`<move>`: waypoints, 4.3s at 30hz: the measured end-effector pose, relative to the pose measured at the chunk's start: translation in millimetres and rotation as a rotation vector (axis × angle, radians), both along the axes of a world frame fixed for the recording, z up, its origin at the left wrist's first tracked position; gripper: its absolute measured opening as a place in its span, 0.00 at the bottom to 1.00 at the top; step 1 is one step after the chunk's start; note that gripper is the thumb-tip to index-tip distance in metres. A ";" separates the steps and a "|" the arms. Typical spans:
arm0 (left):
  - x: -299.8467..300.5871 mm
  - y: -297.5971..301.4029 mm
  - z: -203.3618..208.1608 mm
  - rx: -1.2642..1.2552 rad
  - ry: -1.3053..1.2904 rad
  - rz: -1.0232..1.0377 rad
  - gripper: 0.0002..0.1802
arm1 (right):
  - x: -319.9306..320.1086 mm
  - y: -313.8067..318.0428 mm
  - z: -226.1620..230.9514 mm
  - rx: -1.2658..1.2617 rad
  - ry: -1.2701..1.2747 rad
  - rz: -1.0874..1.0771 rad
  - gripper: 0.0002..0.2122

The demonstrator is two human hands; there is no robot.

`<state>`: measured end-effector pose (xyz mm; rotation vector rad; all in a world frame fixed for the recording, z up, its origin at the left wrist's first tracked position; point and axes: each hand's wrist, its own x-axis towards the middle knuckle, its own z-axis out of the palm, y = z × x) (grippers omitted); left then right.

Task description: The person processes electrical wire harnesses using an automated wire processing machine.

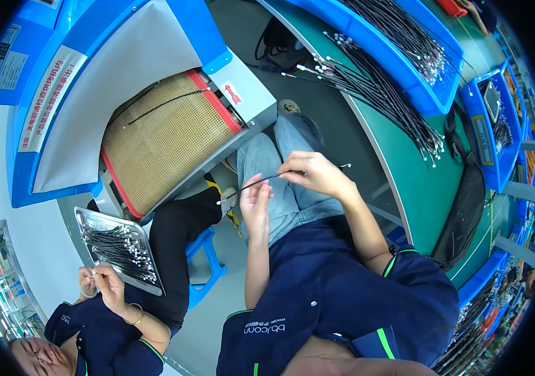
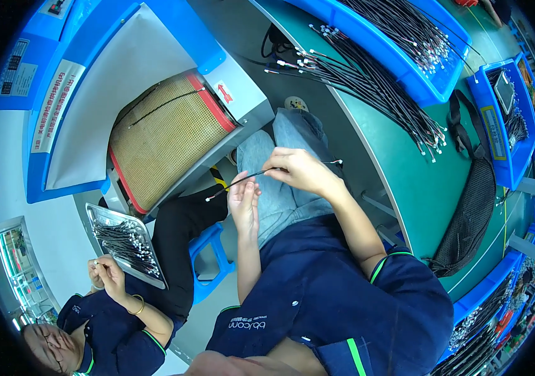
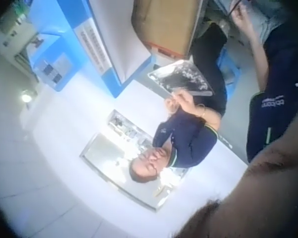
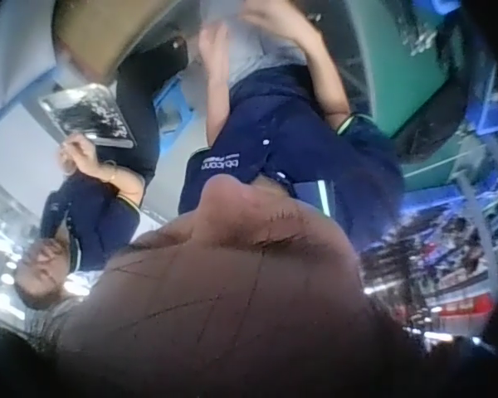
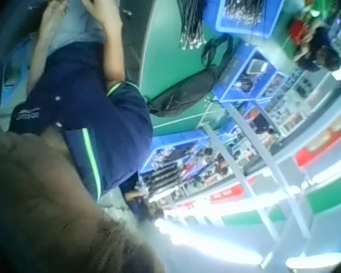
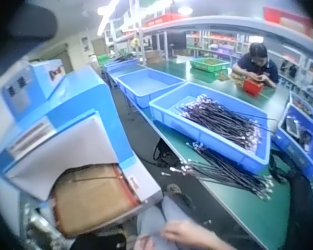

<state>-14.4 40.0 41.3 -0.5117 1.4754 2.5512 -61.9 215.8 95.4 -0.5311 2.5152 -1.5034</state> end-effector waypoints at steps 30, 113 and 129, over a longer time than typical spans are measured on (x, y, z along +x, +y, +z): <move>10.0 -27.3 -32.0 -0.030 -0.032 0.268 0.09 | 0.3 45.4 -18.8 0.182 0.010 -0.055 0.04; -15.0 -91.9 -31.4 0.010 -0.070 0.292 0.14 | -39.8 -52.6 -38.0 0.222 0.409 -0.026 0.05; 4.1 -117.0 -58.8 -0.056 -0.227 -0.228 0.14 | -159.6 -196.7 -56.2 0.156 0.392 -0.063 0.03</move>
